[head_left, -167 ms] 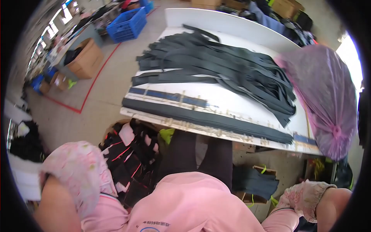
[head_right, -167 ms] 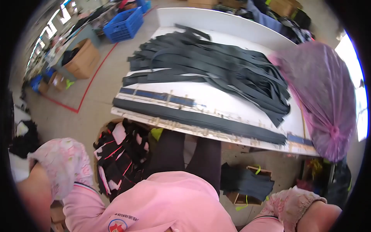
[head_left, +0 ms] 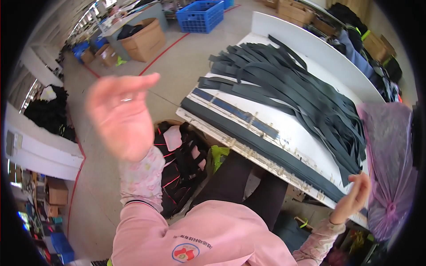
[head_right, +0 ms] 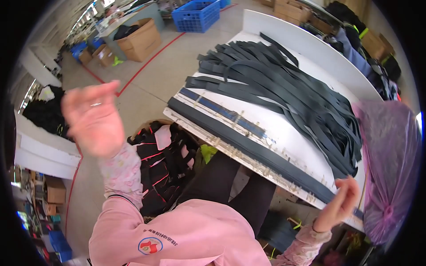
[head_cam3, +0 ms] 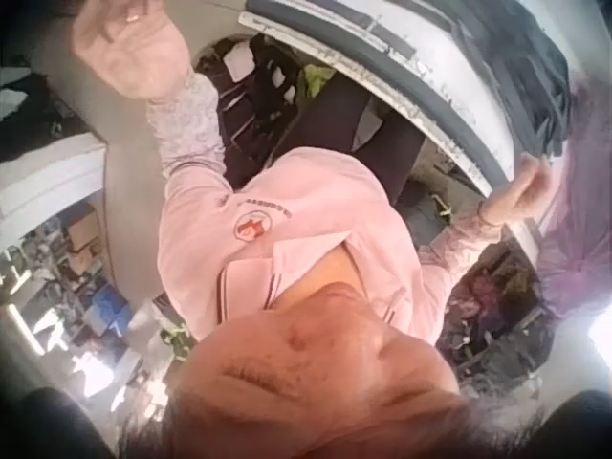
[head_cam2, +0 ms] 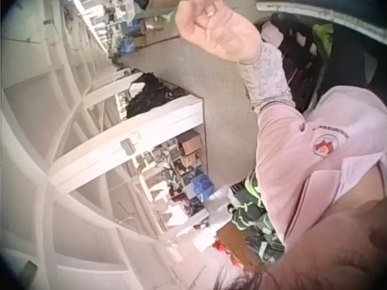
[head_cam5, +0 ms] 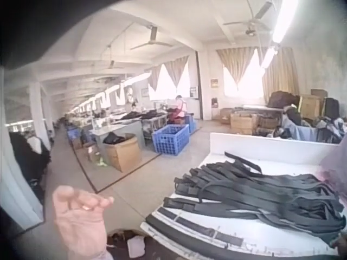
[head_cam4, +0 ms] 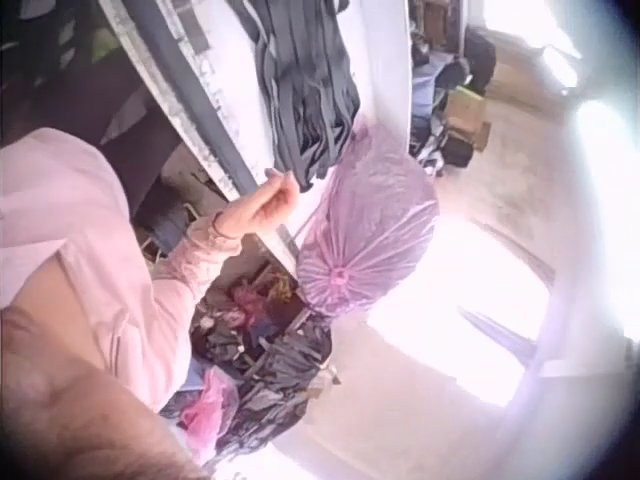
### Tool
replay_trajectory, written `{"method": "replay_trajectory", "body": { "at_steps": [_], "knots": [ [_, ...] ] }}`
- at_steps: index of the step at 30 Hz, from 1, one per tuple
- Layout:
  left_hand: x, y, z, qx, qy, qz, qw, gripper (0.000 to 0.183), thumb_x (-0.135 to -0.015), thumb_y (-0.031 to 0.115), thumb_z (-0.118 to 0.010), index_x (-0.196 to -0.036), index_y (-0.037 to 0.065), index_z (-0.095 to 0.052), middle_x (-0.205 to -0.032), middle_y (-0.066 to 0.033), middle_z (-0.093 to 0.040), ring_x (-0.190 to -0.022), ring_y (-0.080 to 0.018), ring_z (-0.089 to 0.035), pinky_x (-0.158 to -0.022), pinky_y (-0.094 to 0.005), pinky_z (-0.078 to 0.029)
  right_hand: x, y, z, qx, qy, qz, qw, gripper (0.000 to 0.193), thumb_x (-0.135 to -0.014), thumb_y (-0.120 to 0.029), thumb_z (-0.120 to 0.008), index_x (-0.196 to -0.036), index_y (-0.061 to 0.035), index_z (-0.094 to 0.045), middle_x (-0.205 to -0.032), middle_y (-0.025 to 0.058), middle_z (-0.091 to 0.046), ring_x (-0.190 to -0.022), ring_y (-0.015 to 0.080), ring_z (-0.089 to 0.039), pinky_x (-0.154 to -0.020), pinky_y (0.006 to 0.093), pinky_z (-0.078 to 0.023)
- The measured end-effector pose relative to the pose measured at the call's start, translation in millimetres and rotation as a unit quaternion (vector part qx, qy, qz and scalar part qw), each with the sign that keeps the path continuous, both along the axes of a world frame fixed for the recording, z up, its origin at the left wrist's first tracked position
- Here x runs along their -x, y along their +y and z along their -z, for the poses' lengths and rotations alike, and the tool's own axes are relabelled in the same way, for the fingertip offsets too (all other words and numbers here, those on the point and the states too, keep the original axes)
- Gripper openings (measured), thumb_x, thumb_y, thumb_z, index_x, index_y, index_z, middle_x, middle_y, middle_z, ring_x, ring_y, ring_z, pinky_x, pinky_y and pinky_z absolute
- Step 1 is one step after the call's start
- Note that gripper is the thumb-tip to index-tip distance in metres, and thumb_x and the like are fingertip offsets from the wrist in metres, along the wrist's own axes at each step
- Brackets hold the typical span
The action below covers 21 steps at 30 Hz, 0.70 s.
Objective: Organizing and stacking a bundle of black fabric straps on a workbench.
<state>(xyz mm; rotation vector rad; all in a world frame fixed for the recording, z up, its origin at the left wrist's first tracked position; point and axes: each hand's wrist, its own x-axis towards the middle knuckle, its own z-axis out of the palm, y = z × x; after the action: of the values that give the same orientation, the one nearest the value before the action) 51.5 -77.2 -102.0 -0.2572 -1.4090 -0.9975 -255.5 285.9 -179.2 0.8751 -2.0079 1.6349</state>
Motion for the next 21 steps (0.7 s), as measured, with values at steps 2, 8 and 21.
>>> {"method": "replay_trajectory", "body": {
  "at_steps": [2, 8, 21],
  "knots": [
    [-12.3, -65.0, 100.9, -0.215, -0.154, -0.125, 0.956, 0.025, -0.100, 0.017, -0.059, -0.120, 0.003, -0.061, -0.103, -0.0099, -0.069, -0.095, -0.0187, -0.066, -0.089, -0.0350, -0.051, 15.7, -56.4, 69.8, -0.068, -0.214, -0.130, 0.966, 0.016, -0.100, -0.003, -0.056, -0.114, -0.0002, -0.063, -0.091, 0.0004, -0.063, -0.081, 0.0086, -0.058, -0.076, 0.0227, -0.047],
    [-58.2, -158.5, 318.6, -0.431, -0.343, -0.236, 0.800, 0.020, -0.098, 0.018, -0.062, -0.114, 0.005, -0.066, -0.096, -0.0012, -0.068, -0.083, -0.0078, -0.061, -0.075, -0.0231, -0.049, -18.0, -221.7, 132.4, -0.280, -0.190, -0.354, 0.872, 0.013, -0.095, -0.003, -0.062, -0.107, 0.0000, -0.066, -0.081, 0.0012, -0.065, -0.077, 0.0077, -0.059, -0.074, 0.0238, -0.049],
    [-13.7, -206.1, 365.9, -0.334, -0.356, -0.219, 0.845, 0.037, -0.091, 0.005, -0.059, -0.128, 0.007, -0.062, -0.120, -0.0114, -0.066, -0.111, -0.0250, -0.061, -0.097, -0.0349, -0.047, -124.9, -454.1, 181.8, -0.393, 0.081, -0.426, 0.811, 0.051, -0.083, -0.022, -0.076, -0.127, -0.0062, -0.055, -0.120, 0.0167, -0.060, -0.113, 0.0372, -0.058, -0.093, 0.0445, -0.048]
  ]
}}
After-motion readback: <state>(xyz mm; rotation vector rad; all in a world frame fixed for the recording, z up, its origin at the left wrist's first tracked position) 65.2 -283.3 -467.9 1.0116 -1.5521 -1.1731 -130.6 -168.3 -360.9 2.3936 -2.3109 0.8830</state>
